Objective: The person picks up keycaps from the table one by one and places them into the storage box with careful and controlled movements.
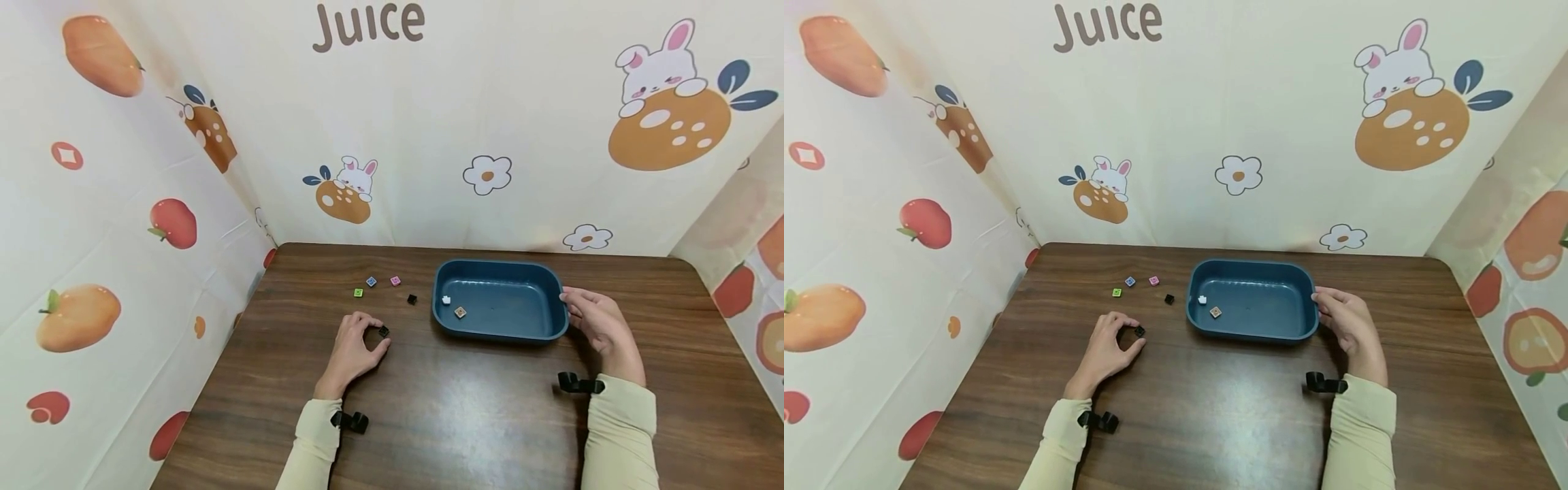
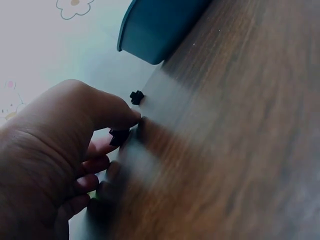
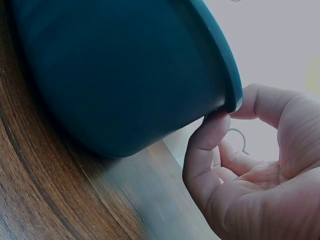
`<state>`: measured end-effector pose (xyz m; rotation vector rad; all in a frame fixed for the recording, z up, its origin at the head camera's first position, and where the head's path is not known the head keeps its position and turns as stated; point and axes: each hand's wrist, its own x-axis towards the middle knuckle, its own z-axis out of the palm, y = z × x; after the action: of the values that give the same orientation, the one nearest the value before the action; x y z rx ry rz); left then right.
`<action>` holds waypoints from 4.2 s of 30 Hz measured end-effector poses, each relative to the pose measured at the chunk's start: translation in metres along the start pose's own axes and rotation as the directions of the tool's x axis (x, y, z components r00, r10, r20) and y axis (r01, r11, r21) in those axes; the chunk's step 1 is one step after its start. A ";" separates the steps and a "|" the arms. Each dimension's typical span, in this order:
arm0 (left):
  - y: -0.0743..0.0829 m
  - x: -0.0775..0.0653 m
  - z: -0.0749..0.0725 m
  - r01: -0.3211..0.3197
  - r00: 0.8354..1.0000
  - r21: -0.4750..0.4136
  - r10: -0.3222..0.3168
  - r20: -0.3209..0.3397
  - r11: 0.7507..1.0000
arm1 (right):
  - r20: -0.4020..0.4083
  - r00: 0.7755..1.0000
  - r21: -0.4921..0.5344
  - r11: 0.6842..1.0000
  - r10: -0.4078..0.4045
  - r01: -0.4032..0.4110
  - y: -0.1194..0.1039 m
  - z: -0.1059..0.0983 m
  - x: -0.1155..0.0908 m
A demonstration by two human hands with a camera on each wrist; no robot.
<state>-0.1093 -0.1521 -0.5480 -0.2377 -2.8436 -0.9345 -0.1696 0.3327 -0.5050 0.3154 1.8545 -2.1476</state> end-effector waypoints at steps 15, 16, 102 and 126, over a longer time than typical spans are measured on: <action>-0.003 0.001 0.004 -0.003 1.000 -0.004 0.003 -0.026 1.000 | -0.003 1.000 0.002 1.000 -0.005 0.005 0.000 0.000 -0.001; -0.003 0.002 0.003 -0.005 1.000 -0.005 0.004 -0.029 1.000 | -0.004 1.000 0.001 1.000 -0.003 0.003 0.000 0.000 -0.001; 0.066 0.074 0.016 -0.192 0.981 -0.152 0.185 -0.061 0.969 | -0.024 1.000 0.001 1.000 0.003 -0.003 0.001 0.004 0.000; 0.081 0.087 0.032 -0.201 0.980 -0.182 0.198 -0.035 0.963 | -0.010 1.000 0.045 0.999 0.009 -0.008 0.002 0.000 0.002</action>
<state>-0.1814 -0.0593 -0.5111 -0.5243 -2.6554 -1.1487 -0.1707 0.3321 -0.5073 0.3442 1.8091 -2.1886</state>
